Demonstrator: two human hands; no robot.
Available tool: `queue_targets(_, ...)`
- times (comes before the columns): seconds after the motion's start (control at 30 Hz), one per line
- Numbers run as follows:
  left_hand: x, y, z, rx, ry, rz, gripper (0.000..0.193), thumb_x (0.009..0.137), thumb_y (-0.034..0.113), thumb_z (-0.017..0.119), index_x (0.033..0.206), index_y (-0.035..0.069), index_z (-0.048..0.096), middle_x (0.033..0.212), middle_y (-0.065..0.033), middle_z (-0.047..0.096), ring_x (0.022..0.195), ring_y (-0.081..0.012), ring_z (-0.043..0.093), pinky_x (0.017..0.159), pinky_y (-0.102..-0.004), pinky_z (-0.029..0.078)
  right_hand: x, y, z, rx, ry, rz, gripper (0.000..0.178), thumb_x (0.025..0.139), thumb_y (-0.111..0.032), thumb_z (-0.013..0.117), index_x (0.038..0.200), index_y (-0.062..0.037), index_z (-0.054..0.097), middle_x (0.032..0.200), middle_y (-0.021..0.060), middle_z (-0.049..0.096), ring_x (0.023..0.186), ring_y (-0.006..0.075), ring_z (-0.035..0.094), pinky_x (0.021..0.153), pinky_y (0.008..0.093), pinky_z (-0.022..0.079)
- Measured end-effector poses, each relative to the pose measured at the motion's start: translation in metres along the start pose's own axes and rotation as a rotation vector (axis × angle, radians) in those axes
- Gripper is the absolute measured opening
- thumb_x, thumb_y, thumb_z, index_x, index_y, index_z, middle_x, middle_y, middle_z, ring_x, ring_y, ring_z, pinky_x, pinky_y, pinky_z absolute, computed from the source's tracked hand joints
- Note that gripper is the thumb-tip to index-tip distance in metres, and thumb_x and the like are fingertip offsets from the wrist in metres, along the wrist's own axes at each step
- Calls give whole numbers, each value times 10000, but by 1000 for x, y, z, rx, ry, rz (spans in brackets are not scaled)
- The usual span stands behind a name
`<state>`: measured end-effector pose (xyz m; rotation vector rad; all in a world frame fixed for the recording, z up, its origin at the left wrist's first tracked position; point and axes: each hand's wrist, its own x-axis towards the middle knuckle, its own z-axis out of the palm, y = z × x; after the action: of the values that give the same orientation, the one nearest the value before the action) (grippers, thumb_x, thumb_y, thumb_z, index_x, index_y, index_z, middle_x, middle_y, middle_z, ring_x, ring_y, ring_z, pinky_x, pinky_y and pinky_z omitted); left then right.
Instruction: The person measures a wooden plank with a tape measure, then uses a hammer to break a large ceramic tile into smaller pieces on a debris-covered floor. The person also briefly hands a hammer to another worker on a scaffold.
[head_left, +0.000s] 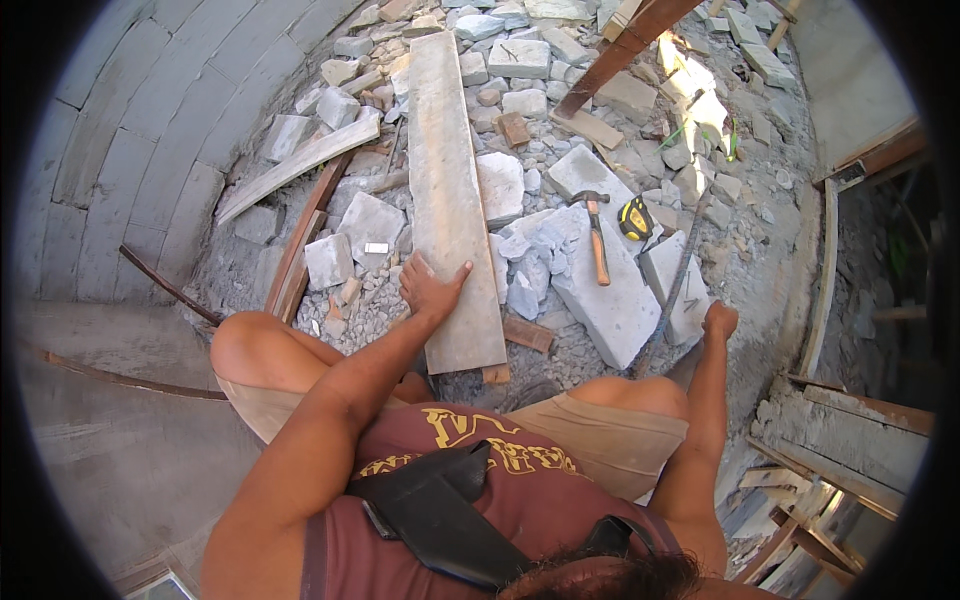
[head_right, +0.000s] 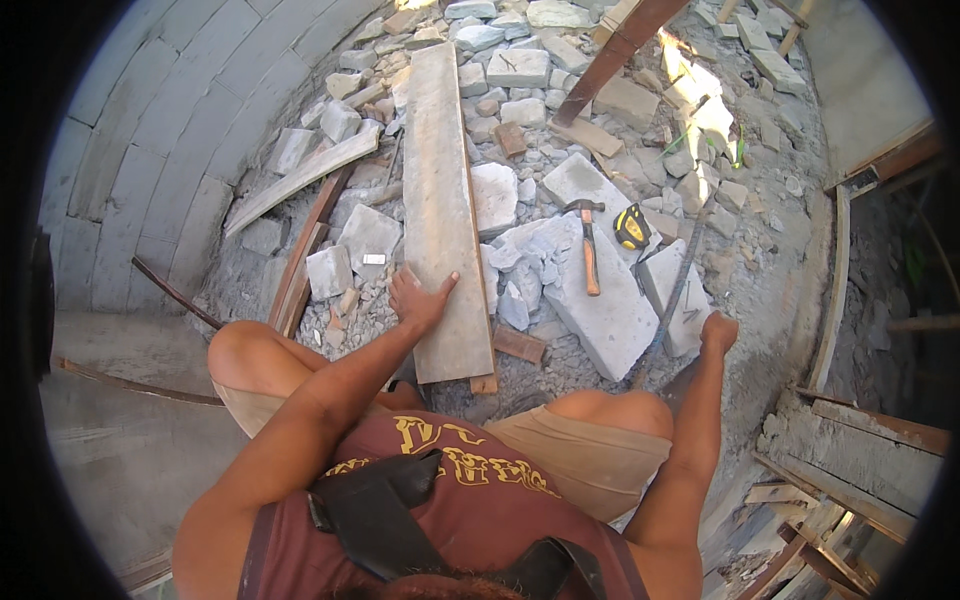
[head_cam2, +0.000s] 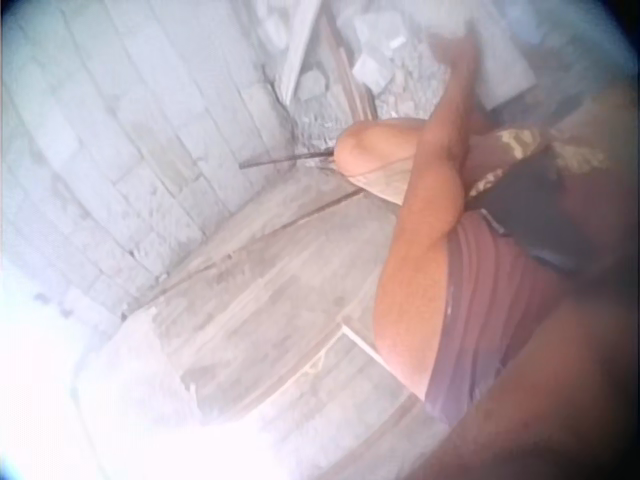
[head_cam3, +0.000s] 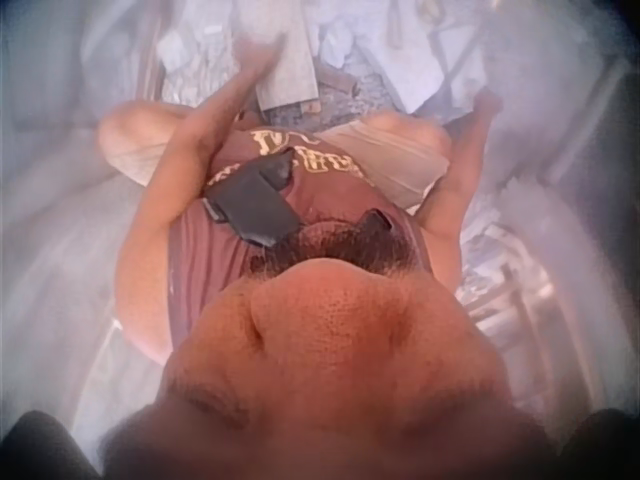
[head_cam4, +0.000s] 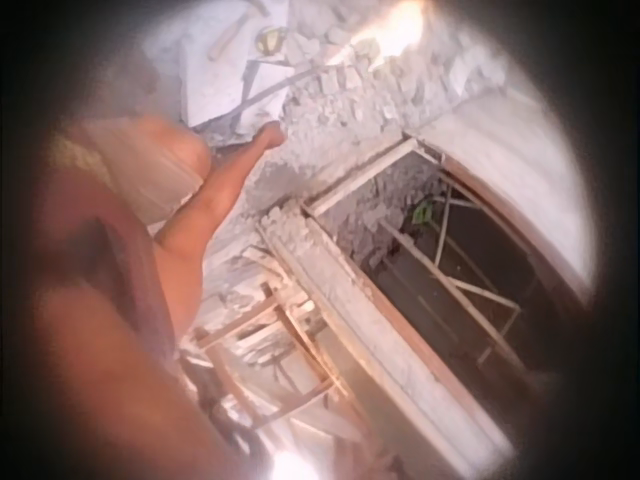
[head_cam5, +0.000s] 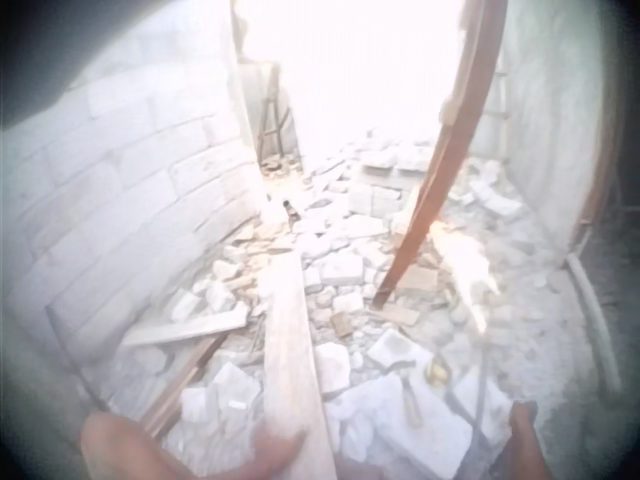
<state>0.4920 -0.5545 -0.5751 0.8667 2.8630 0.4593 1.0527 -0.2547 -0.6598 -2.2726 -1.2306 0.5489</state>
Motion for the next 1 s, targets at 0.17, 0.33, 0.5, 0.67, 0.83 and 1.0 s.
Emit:
queue_targets(0.17, 8, 89, -11, -749, -342, 445, 547, 1001, 409, 796, 1321, -22, 690, 1180, -165, 742, 1102, -279, 711, 986, -419, 552, -108, -120, -39, 584, -641, -281, 157, 1057, -200, 673, 996, -57, 654, 802, 9, 638, 615, 91, 578, 553, 271, 517)
queue_targets(0.33, -36, 200, -24, -1413, -685, 307, 358, 1059, 270, 755, 1248, -33, 736, 1098, -79, 768, 955, -147, 716, 843, -314, 587, -223, -252, -47, 517, -1093, -423, 178, 1080, -198, 671, 1110, -24, 647, 889, 26, 658, 695, 102, 615, 577, 271, 534)
queue_targets(0.5, -1, 200, -17, -1581, -727, 50, 328, 1065, 276, 752, 1234, -5, 759, 1069, -40, 756, 940, -116, 699, 848, -301, 590, -255, -300, -4, 400, -995, -473, 260, 1057, -233, 700, 1165, -1, 655, 903, 73, 682, 785, 160, 667, 698, 325, 587)
queue_targets(0.67, 99, 149, 33, -1225, -299, 152, 309, 1061, 275, 741, 1163, -14, 776, 957, -29, 741, 852, -114, 654, 778, -293, 535, -250, -297, 65, -165, -666, -780, 466, 991, -275, 749, 1350, 2, 640, 1191, 221, 690, 1083, 393, 713, 945, 520, 580)
queue_targets(0.83, 228, 33, 69, -477, 319, -280, 327, 1053, 298, 676, 1059, -19, 756, 1018, -198, 777, 962, -322, 721, 897, -460, 543, -251, -253, 89, -718, -569, -511, 521, 989, -159, 687, 1457, -26, 499, 1395, 260, 564, 1260, 492, 637, 1013, 584, 555)
queue_targets(1.0, 268, -11, 105, -811, 45, -313, 355, 1074, 330, 624, 1066, -9, 728, 1121, -242, 761, 1043, -397, 712, 949, -511, 527, -248, -233, 106, -677, -553, -326, 446, 1010, -158, 603, 1422, -38, 480, 1385, 328, 585, 1229, 502, 659, 1009, 607, 550)
